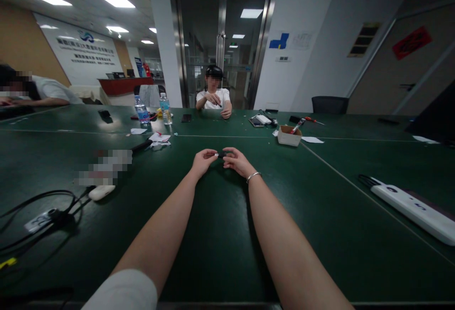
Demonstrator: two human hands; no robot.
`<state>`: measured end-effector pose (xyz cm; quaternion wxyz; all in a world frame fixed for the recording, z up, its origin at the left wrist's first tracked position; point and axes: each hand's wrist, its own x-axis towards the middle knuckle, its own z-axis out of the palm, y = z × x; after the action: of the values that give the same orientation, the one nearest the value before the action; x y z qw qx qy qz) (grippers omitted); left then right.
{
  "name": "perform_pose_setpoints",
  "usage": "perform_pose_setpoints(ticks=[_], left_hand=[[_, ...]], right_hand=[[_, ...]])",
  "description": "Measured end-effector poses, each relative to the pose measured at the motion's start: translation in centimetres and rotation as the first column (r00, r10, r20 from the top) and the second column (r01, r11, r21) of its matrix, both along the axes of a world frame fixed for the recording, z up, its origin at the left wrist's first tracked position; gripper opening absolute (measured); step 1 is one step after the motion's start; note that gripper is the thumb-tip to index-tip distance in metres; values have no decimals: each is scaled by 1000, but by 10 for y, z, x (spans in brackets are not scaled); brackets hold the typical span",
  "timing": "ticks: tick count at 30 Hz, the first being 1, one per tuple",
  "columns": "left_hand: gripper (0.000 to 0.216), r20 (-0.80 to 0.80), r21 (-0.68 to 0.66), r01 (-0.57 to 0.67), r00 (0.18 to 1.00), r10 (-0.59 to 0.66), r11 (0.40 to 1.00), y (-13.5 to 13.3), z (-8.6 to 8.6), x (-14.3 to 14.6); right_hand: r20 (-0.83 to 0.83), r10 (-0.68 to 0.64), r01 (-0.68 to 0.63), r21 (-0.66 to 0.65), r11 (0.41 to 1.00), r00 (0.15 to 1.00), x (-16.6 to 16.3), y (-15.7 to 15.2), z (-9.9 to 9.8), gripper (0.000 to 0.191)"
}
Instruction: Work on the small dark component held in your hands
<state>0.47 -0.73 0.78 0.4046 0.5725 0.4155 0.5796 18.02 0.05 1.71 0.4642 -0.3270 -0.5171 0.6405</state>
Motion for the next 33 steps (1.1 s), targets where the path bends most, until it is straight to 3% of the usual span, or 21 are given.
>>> perform_pose_setpoints(ticks=[2, 4, 9, 11, 15, 17, 19, 20, 22, 26, 29, 31, 33], left_hand=[[26, 1, 2, 10, 1000, -10, 1000, 0, 0, -1], [25, 14, 4, 7, 1000, -7, 1000, 1, 0, -1], [23, 22, 8, -8, 1000, 8, 1000, 0, -1, 0], [23, 21, 5, 8, 1000, -8, 1000, 0, -1, 0], [23, 30, 12, -6, 1000, 6, 1000, 0, -1, -1], [24, 33, 17, -27, 999, 26, 999, 0, -1, -2], [24, 24, 20, -28, 999, 28, 999, 0, -1, -1], [24, 16, 21, -20, 1000, 20, 1000, 0, -1, -1], [23, 1, 26, -2, 1000, 2, 1000, -1, -1, 0], [22, -6, 29, -11, 1000, 11, 1000, -3, 3, 1], [21, -4, 35, -57, 998, 57, 998, -5, 5, 0], [22, -7, 31, -60, 998, 60, 998, -5, 6, 0], [23, -6, 19, -26, 1000, 26, 999, -6, 6, 0]], right_hand=[[106, -10, 12, -17, 1000, 994, -1, 1, 1, 23], [196, -34, 42, -36, 998, 980, -3, 1, 2, 29], [108, -46, 46, 4, 999, 993, -3, 1, 2, 34], [161, -21, 22, -6, 1000, 987, -3, 2, 2, 27], [287, -16, 36, -67, 997, 958, -5, 4, 2, 47], [239, -40, 50, -35, 998, 970, -4, 3, 2, 39], [163, -21, 14, 42, 999, 986, -2, 2, 1, 50], [153, 1, -8, 44, 999, 988, -1, 2, 1, 47], [195, 14, -17, 14, 1000, 981, -2, 2, 1, 32], [328, -41, 70, -77, 995, 944, -7, 4, 5, 49], [254, -50, 63, -46, 997, 966, -6, 2, 7, 34], [182, -32, 35, -10, 999, 983, -3, 0, 6, 38], [162, -17, 21, -26, 999, 987, -1, -1, 7, 30]])
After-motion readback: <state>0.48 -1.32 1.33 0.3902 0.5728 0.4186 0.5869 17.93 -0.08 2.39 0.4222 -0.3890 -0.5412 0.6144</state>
